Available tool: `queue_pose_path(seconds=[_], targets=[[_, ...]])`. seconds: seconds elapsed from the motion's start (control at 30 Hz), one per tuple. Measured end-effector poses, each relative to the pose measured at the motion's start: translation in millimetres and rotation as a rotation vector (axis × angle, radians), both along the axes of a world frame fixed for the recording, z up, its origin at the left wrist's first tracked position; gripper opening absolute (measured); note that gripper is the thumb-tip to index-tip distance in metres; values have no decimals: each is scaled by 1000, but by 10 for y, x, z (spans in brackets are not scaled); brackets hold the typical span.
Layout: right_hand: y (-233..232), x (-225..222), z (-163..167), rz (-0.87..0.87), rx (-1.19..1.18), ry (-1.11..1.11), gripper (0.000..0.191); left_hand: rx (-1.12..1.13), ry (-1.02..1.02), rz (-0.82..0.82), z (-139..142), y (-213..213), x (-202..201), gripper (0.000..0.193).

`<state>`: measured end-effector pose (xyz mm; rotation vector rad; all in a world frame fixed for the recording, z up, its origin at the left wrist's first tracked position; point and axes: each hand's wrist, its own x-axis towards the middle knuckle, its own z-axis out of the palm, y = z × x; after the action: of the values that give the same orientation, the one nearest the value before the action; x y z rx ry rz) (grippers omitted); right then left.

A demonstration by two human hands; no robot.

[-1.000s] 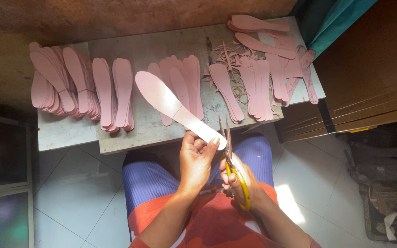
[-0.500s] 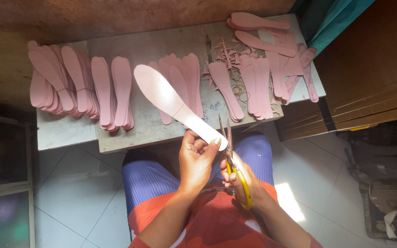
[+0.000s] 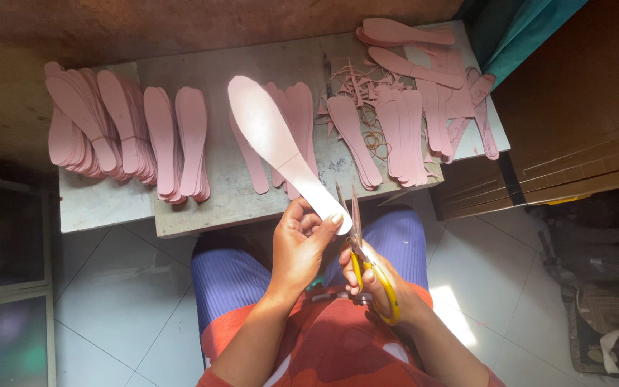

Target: The person trims pink shoe insoles using yellow-handled scissors, then stacks them on a wooden table. The person repeatedly picks up insoles, trims edges, and places them into neat piles.

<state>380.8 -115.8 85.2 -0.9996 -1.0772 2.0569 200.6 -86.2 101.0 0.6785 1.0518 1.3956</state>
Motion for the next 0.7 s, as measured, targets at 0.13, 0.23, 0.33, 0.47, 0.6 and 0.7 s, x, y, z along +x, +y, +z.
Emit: queue_pose_path(seconds=[0.13, 0.23, 0.33, 0.47, 0.6, 0.7], targets=[[16, -1, 14, 41, 119, -58, 84, 40, -1, -13, -2, 7, -33, 26], [46, 20, 41, 104, 178, -155, 83, 41, -16, -45, -6, 16, -90, 24], [62, 34, 70, 128, 211, -212, 81, 21, 25, -78, -4, 23, -138, 21], [68, 44, 95, 171, 364, -309, 77, 25, 38, -76, 2, 21, -158, 21], [42, 25, 76, 88, 232, -222, 69, 21, 12, -75, -19, 24, -159, 21], [44, 16, 30, 56, 399, -338, 56, 30, 26, -89, -68, 35, -188, 21]])
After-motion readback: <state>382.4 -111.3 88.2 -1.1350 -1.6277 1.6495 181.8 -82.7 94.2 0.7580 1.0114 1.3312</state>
